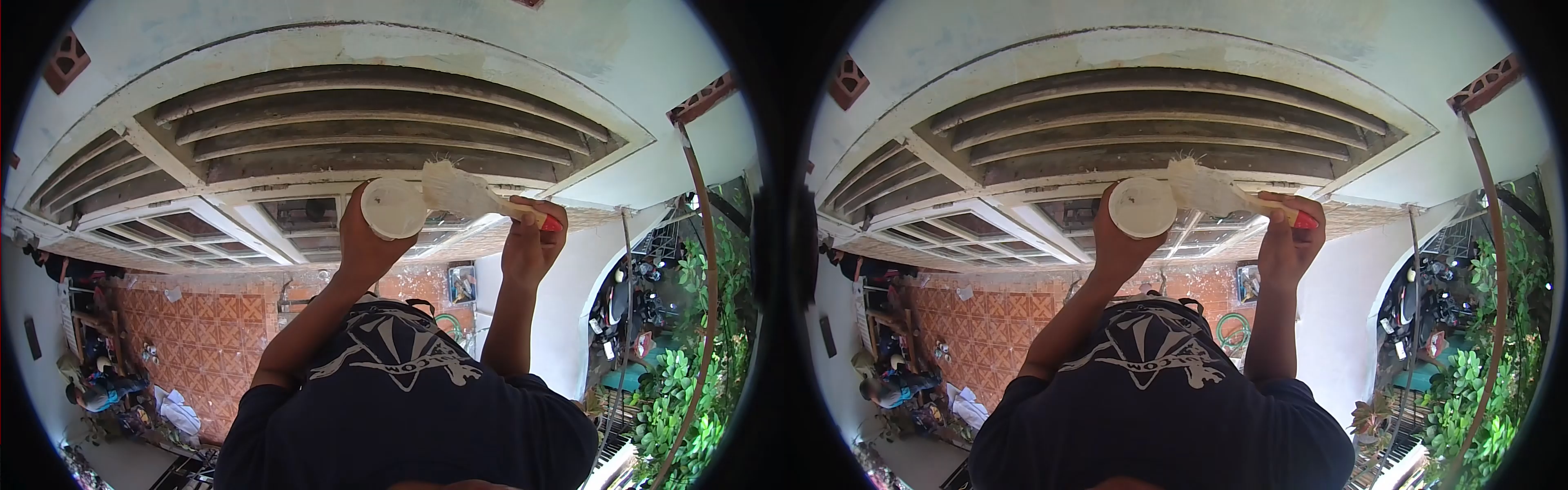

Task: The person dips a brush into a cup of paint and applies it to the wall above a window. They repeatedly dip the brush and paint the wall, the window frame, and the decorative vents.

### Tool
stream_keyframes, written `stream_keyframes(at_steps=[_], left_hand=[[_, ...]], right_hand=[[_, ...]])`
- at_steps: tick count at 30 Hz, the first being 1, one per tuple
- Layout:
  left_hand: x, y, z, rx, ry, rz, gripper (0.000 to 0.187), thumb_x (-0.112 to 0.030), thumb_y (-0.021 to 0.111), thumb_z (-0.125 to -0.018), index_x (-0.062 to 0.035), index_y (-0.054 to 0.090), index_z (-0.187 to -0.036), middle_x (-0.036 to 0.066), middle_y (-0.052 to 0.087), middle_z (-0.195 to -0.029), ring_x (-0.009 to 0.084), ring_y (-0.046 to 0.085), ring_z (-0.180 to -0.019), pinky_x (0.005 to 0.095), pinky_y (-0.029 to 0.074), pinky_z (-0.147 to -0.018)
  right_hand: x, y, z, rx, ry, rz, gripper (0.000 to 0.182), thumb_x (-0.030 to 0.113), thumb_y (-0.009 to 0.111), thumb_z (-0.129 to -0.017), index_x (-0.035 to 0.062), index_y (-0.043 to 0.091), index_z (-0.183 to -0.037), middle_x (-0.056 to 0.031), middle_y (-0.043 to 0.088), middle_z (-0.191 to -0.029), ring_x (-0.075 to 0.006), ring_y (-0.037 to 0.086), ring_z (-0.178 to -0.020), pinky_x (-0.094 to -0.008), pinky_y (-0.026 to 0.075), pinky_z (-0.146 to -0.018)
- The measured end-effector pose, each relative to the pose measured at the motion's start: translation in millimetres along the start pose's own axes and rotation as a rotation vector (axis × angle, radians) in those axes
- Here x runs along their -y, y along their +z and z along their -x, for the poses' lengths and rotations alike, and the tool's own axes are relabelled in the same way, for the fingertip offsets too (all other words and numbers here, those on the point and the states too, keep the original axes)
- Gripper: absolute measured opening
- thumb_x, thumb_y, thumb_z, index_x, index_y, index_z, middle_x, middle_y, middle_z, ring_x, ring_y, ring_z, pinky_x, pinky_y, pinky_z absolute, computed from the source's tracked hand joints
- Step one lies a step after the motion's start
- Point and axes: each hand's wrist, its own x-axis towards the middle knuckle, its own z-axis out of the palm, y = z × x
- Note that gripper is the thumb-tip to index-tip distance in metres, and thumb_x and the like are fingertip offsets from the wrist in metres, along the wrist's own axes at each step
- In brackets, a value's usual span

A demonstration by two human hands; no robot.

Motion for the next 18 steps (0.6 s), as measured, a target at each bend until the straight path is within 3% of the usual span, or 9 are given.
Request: stream_keyframes(at_steps=[4,6,18], left_hand=[[-3.0,-4.2,-0.3,-0.02,0.008,0.032,0.075,-0.013,0.088,-0.059,-0.0017,0.049,-0.123,0.015,0.062,-0.112,0.0281,0.063,-0.104,0.0398,0.051,-0.091],[-8.8,-5.5,-0.7,0.002,0.057,0.02,0.076,-0.007,0.086,-0.06,-0.0017,0.047,-0.125,0.013,0.061,-0.114,0.023,0.061,-0.107,0.0363,0.049,-0.093],[-10.2,-1.3,-3.6,-0.006,0.037,0.061,0.075,-0.009,0.086,-0.061,-0.0016,0.047,-0.125,0.013,0.062,-0.114,0.0227,0.062,-0.106,0.0363,0.05,-0.092]], right_hand=[[-2.8,-3.5,-1.9,-0.04,-0.013,0.018,0.02,-0.001,0.062,-0.09,0.0009,0.053,-0.107,-0.0223,0.067,-0.103,-0.028,0.066,-0.099,-0.0376,0.049,-0.092],[-3.6,-0.5,-0.1,-0.018,-0.011,-0.004,0.02,-0.001,0.063,-0.089,0.0008,0.054,-0.107,-0.0222,0.067,-0.103,-0.0284,0.066,-0.099,-0.0381,0.049,-0.092],[-5.4,14.7,4.3,-0.014,-0.055,-0.004,0.022,0.002,0.066,-0.089,0.0016,0.052,-0.106,-0.0236,0.067,-0.103,-0.03,0.066,-0.099,-0.0397,0.049,-0.092]])
